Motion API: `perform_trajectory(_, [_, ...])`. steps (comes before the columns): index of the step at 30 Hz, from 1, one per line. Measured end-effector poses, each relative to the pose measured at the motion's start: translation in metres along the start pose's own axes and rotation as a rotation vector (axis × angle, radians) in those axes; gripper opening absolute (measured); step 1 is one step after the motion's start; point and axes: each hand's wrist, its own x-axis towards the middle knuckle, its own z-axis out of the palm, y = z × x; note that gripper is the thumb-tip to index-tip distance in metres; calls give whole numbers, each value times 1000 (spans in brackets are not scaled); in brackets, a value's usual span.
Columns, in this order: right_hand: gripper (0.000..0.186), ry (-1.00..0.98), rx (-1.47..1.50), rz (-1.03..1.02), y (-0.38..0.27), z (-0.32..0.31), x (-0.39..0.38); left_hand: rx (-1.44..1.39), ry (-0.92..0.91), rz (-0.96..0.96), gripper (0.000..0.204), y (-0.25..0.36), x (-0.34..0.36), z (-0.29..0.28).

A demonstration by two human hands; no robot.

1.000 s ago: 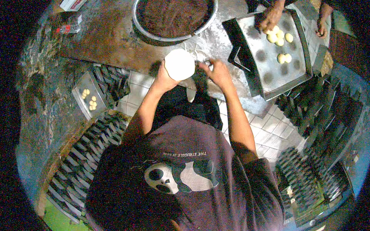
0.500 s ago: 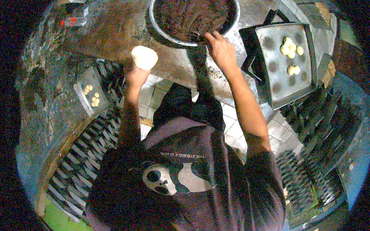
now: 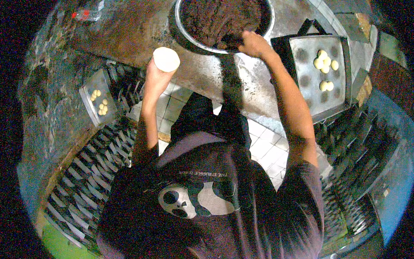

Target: The person takes pieces of dough, flattens them, fills them with a dark paste by hand, pinches them closed, and places them onto metal trays.

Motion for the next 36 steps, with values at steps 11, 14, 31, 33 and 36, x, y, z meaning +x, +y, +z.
perform_trajectory(11, [27,457,356,-399,-122,-43,-110,-48,-40,222,39,49,-4,59])
perform_trajectory(14, [51,624,182,-358,-118,-12,-133,-79,-25,263,37,65,-9,71])
perform_trajectory(31, [82,472,574,-302,-33,-7,-227,-206,-616,112,35,70,-61,172])
perform_trajectory(33, [90,456,452,-434,-36,-37,-232,-245,-754,138,40,84,-61,186])
perform_trajectory(36, [59,384,459,-366,-25,-60,-247,-158,-868,220,47,99,-57,197])
